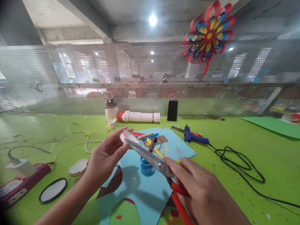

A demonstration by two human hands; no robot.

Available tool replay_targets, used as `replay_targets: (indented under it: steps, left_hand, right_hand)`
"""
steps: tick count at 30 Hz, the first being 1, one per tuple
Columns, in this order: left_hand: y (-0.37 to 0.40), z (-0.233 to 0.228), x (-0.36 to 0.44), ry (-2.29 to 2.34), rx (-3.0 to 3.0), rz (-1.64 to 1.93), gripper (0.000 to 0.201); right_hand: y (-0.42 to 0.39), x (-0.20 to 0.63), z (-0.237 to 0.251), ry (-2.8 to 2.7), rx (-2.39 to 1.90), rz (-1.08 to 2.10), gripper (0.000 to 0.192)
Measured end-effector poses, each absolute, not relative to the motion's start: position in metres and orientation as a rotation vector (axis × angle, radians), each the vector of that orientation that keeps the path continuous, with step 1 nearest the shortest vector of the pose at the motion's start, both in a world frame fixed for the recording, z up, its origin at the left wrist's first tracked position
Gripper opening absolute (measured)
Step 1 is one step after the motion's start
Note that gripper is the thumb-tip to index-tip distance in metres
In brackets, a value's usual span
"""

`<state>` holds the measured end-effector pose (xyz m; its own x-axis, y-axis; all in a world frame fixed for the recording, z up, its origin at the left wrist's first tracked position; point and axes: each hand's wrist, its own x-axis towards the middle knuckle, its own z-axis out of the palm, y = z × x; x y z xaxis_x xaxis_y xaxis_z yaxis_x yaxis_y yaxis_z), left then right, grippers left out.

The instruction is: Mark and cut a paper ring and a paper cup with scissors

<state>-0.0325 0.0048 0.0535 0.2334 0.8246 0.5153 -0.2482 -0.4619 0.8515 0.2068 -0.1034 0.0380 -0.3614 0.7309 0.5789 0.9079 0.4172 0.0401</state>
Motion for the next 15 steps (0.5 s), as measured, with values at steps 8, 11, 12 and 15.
replay_targets:
  steps: [8, 11, 12, 15]
  left_hand:
    - [0.0035, 0.0559, -0.0333, 0.595, 1.566, 1.382, 0.039]
    - [0.0044, 0.0551, -0.0338, 0.588, 1.562, 1.376, 0.040]
    - [0.0046, 0.0548, -0.0340, 0.586, 1.557, 1.376, 0.040]
    - [0.0047, 0.0539, -0.0342, 0.577, 1.547, 1.369, 0.041]
  right_hand:
    - [-0.1025, 0.2089, 0.0442, -2.228, -1.330, -0.495, 0.041]
    - [-0.1021, 0.2092, 0.0449, -2.218, -1.335, -0.485, 0.040]
    - [-0.1021, 0.2093, 0.0448, -2.218, -1.339, -0.469, 0.040]
    - [-0.1022, 0.2093, 0.0440, -2.218, -1.348, -0.427, 0.039]
